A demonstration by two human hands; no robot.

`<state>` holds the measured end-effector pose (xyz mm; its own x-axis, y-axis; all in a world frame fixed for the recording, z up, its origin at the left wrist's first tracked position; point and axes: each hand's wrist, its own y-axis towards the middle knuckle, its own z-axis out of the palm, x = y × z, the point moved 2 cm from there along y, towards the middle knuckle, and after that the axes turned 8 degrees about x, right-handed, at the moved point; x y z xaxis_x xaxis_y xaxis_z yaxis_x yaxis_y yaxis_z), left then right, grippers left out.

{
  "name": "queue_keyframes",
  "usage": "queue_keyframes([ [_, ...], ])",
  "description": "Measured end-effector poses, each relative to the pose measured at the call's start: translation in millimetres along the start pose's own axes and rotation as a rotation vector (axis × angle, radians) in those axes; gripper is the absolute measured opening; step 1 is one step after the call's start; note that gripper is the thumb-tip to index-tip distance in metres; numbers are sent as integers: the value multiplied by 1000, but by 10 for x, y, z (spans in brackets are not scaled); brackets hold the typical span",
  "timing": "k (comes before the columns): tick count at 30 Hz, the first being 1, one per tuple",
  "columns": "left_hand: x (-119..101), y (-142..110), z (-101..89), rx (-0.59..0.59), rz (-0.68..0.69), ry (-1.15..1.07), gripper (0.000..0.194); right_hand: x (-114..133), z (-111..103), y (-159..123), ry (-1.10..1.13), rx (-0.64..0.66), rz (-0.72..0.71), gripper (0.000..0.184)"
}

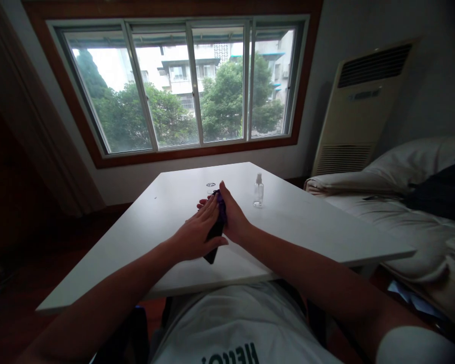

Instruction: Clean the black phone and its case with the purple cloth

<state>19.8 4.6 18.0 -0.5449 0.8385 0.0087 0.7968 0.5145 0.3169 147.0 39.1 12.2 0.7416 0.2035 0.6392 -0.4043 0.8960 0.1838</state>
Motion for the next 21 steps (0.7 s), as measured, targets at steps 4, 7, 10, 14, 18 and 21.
queue_keyframes([
  [4,20,-17,38,32,-5,-3,103,97,-52,35,26,-64,-32,56],
  [7,28,-26,68,66,-16,-19,105,227,-108,71,70,-91,-89,55],
  [10,21,-26,93,103,-9,-33,103,400,-171,110,84,-114,-207,54],
  [14,-17,-29,123,176,15,4,105,599,-256,150,99,-186,-316,53],
  [18,-79,-32,129,236,53,37,112,694,-309,166,132,-238,-343,52],
  [21,-103,-28,119,239,72,58,113,717,-329,171,156,-254,-344,51],
])
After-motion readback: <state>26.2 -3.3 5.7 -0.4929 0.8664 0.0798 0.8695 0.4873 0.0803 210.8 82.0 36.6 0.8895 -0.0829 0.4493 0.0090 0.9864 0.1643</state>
